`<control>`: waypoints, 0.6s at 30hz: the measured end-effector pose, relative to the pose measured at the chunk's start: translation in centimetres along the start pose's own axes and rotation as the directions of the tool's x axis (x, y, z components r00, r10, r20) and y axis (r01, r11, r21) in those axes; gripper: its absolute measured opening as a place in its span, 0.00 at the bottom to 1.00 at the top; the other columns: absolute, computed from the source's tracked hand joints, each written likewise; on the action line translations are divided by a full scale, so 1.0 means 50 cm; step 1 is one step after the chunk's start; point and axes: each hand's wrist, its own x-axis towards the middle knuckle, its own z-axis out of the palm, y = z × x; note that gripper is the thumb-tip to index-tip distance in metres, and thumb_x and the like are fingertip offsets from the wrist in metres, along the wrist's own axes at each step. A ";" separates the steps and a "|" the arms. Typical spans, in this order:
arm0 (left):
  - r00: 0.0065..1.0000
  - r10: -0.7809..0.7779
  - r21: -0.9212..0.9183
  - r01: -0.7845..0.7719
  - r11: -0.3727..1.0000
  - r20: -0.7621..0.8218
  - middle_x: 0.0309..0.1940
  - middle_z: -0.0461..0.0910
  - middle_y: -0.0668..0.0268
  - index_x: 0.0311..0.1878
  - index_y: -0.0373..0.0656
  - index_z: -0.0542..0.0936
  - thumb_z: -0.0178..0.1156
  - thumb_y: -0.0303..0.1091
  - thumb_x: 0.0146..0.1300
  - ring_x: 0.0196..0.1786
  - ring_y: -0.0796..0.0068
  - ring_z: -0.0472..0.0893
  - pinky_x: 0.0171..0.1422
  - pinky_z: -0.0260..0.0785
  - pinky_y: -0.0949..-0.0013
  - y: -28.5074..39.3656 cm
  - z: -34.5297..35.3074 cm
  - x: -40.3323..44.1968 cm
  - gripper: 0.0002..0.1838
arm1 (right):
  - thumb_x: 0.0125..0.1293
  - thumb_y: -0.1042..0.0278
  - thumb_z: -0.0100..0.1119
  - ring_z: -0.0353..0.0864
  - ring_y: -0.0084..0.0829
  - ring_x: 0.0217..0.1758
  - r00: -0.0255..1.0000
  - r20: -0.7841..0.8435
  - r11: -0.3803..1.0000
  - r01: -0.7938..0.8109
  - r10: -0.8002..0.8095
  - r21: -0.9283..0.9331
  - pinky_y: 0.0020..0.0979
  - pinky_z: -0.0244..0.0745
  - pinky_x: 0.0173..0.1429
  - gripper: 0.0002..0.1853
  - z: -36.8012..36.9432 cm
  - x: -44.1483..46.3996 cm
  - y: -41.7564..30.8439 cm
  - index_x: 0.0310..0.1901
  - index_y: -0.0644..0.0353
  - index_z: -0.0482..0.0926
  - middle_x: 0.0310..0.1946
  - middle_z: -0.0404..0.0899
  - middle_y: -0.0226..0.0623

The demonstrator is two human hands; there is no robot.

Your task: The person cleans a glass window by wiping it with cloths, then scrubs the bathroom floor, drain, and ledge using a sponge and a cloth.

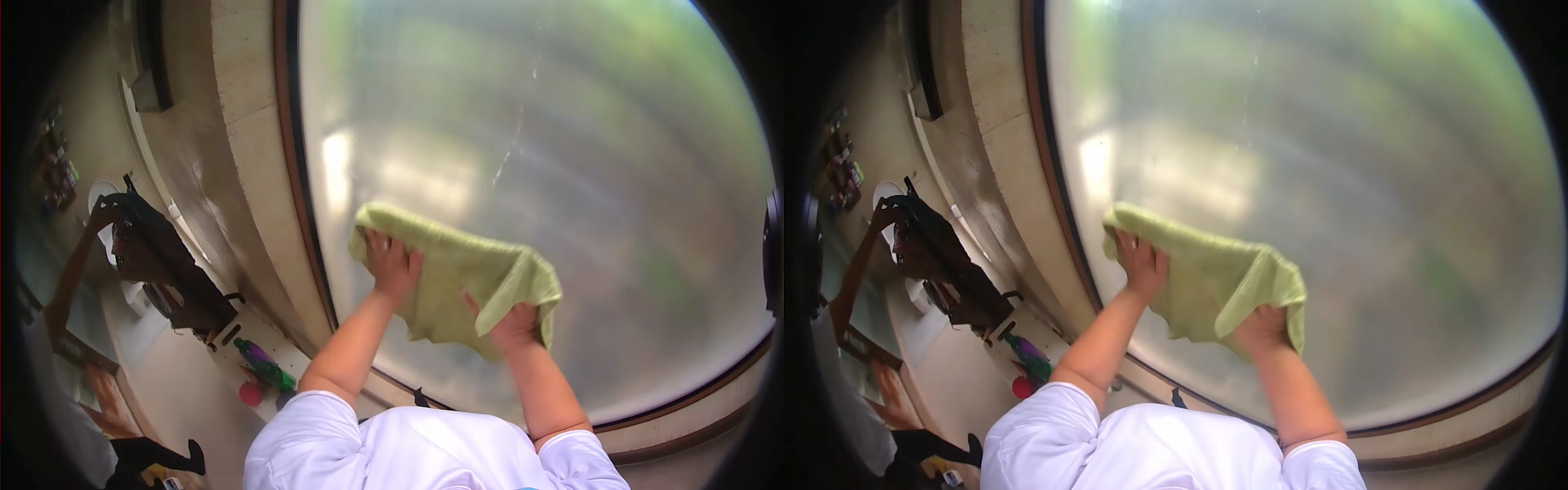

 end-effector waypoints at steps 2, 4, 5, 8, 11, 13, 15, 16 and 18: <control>0.989 0.141 0.126 -0.135 0.983 -0.041 0.51 0.66 0.48 0.42 0.42 0.74 0.57 0.49 0.52 0.60 0.35 0.57 0.56 0.53 0.40 0.032 -0.036 0.172 0.21 | 0.46 0.43 0.61 0.63 0.44 0.58 0.945 -0.302 0.991 -0.135 0.125 -0.010 0.41 0.53 0.63 0.41 -0.075 0.085 -0.013 0.58 0.60 0.60 0.54 0.65 0.43; 0.940 0.341 0.070 -0.338 0.938 -0.030 0.53 0.64 0.46 0.47 0.41 0.73 0.55 0.48 0.54 0.61 0.35 0.54 0.61 0.50 0.41 0.069 -0.078 0.369 0.23 | 0.44 0.42 0.64 0.63 0.46 0.57 0.831 -0.552 0.959 -0.209 0.072 -0.189 0.42 0.52 0.64 0.44 -0.188 0.193 -0.019 0.57 0.64 0.61 0.54 0.65 0.46; 0.884 0.446 0.081 -0.438 0.895 -0.144 0.50 0.65 0.46 0.48 0.41 0.72 0.54 0.50 0.54 0.60 0.35 0.55 0.61 0.52 0.45 0.092 -0.084 0.463 0.24 | 0.50 0.40 0.58 0.63 0.46 0.58 0.768 -0.639 0.987 -0.132 0.046 -0.087 0.47 0.49 0.64 0.41 -0.240 0.246 -0.003 0.59 0.61 0.60 0.54 0.64 0.47; 0.866 0.481 -0.112 -0.496 0.861 -0.136 0.53 0.66 0.44 0.50 0.46 0.72 0.55 0.52 0.53 0.60 0.42 0.60 0.59 0.58 0.49 0.181 -0.118 0.696 0.26 | 0.54 0.26 0.30 0.58 0.44 0.64 0.793 -0.576 0.718 -0.518 0.200 -0.464 0.56 0.45 0.63 0.40 -0.424 0.426 0.012 0.60 0.48 0.62 0.57 0.65 0.46; 0.634 0.769 0.521 -0.685 0.509 0.082 0.50 0.66 0.54 0.56 0.46 0.67 0.45 0.45 0.62 0.54 0.57 0.65 0.58 0.57 0.56 0.261 -0.218 0.804 0.21 | 0.55 0.27 0.33 0.66 0.46 0.58 0.585 -0.760 0.646 -0.470 -0.283 -0.602 0.54 0.51 0.61 0.38 -0.542 0.570 0.110 0.59 0.47 0.63 0.54 0.68 0.47; 0.733 0.680 0.425 -0.618 0.661 0.007 0.50 0.67 0.55 0.56 0.46 0.67 0.44 0.46 0.62 0.55 0.58 0.65 0.59 0.56 0.56 0.274 -0.233 0.852 0.22 | 0.56 0.28 0.33 0.67 0.45 0.57 0.586 -0.743 0.654 -0.429 -0.324 -0.623 0.52 0.54 0.60 0.37 -0.604 0.610 0.113 0.59 0.45 0.63 0.54 0.68 0.46; 0.825 0.564 0.301 -0.529 0.794 -0.037 0.51 0.67 0.55 0.56 0.46 0.67 0.44 0.47 0.62 0.55 0.58 0.65 0.60 0.55 0.56 0.272 -0.245 0.882 0.22 | 0.57 0.29 0.33 0.66 0.43 0.58 0.785 -0.612 0.834 -0.272 -0.097 -0.481 0.50 0.58 0.59 0.35 -0.633 0.631 0.047 0.60 0.43 0.63 0.55 0.67 0.44; 0.864 0.502 0.232 -0.479 0.847 -0.047 0.51 0.67 0.55 0.56 0.46 0.67 0.44 0.47 0.62 0.56 0.58 0.64 0.60 0.55 0.56 0.269 -0.249 0.894 0.22 | 0.57 0.30 0.33 0.66 0.42 0.58 0.738 -0.667 0.772 -0.366 -0.100 -0.520 0.49 0.59 0.59 0.35 -0.631 0.632 0.017 0.60 0.43 0.62 0.55 0.67 0.43; 0.929 0.368 0.089 -0.364 0.927 -0.033 0.52 0.67 0.55 0.56 0.46 0.67 0.44 0.48 0.62 0.56 0.58 0.64 0.61 0.53 0.56 0.255 -0.249 0.914 0.22 | 0.58 0.31 0.33 0.67 0.41 0.58 0.641 -0.759 0.634 -0.542 -0.113 -0.552 0.48 0.61 0.58 0.34 -0.599 0.625 -0.038 0.60 0.43 0.62 0.56 0.66 0.42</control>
